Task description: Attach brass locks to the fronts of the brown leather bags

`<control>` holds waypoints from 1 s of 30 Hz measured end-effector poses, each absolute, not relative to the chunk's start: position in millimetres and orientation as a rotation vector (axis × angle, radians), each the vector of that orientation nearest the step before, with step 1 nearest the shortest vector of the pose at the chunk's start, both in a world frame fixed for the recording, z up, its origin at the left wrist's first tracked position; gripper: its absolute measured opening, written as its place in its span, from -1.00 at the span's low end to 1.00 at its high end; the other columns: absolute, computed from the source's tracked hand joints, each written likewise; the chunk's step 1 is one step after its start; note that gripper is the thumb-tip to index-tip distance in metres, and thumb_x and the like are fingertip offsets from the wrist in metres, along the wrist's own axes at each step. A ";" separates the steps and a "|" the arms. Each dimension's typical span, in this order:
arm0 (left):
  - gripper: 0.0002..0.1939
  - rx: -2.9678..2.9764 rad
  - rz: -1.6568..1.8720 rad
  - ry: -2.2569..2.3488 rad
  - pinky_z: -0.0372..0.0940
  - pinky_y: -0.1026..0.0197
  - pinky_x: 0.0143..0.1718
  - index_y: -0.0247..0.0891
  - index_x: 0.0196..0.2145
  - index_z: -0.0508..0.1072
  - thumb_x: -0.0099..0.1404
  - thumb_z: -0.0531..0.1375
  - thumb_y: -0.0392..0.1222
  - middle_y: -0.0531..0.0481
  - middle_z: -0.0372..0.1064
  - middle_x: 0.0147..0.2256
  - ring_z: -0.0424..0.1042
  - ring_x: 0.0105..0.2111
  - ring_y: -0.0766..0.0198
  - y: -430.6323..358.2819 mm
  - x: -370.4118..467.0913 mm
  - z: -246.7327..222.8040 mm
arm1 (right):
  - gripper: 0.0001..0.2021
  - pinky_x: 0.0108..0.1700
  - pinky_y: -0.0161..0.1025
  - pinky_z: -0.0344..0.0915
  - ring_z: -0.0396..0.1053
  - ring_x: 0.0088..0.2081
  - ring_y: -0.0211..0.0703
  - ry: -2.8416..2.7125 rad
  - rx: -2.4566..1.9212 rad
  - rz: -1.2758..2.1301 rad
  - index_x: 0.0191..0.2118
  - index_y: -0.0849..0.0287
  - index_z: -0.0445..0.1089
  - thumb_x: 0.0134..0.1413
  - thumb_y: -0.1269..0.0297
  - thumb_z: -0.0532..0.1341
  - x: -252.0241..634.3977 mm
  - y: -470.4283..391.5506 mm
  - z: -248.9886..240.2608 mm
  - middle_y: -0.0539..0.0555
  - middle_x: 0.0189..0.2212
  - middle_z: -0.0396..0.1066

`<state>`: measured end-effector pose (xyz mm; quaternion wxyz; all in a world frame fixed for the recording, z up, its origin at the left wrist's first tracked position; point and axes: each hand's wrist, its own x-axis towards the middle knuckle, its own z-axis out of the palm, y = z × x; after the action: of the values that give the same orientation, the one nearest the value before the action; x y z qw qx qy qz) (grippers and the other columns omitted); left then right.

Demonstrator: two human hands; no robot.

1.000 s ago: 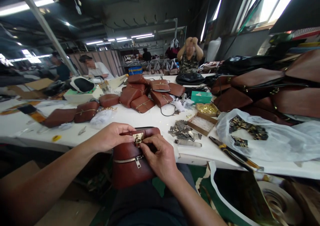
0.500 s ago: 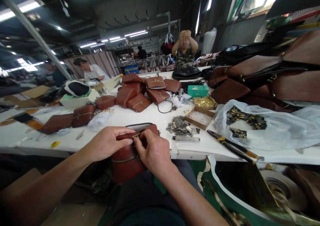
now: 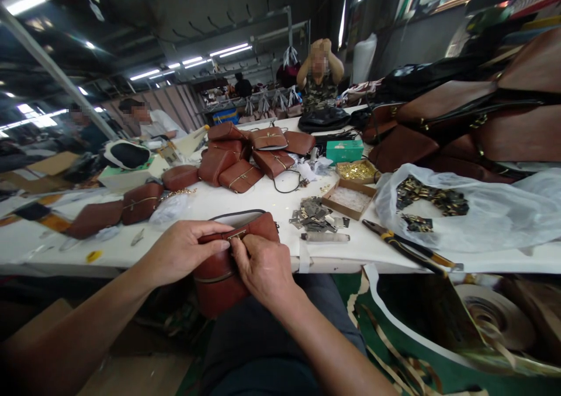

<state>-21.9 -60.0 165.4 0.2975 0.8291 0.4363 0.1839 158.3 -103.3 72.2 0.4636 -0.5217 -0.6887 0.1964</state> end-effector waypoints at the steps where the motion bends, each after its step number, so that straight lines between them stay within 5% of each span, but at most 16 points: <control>1: -0.68 2.206 0.492 1.157 0.38 0.28 0.12 -0.08 0.02 0.65 0.35 0.25 -0.21 0.12 0.63 -0.04 0.59 -0.05 0.22 -59.8 -21.2 166.3 | -0.58 -0.40 -0.25 0.00 0.25 -0.51 -0.27 -1.718 -1.280 0.463 -0.42 0.13 0.34 0.49 0.09 0.03 158.4 -103.5 72.3 0.00 -0.51 0.39; 20: -0.68 2.202 0.569 1.254 0.47 0.15 0.08 -0.20 -0.01 0.67 0.32 0.26 -0.13 0.02 0.64 -0.06 0.63 -0.12 0.13 -71.5 -9.2 168.2 | -0.53 -0.38 -0.28 0.09 0.26 -0.48 -0.25 -1.500 -1.227 0.617 -0.49 0.12 0.33 0.48 0.04 0.03 154.3 -111.8 75.1 -0.02 -0.54 0.36; 30: -0.78 2.902 0.776 1.119 0.47 0.24 -0.11 -0.24 -0.07 0.65 0.44 0.20 -0.27 -0.03 0.66 -0.14 0.64 -0.22 0.21 -85.6 -16.1 163.9 | -0.71 -0.28 -0.28 0.32 0.38 -0.38 -0.19 -0.955 -0.860 1.167 -0.35 0.16 0.48 0.07 0.04 0.43 158.9 -110.0 82.9 0.00 -0.42 0.49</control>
<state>-16.1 -85.6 163.9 -0.0321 0.9049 0.3488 0.2419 158.9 -110.0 82.9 0.6463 -0.3781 -0.4200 0.5127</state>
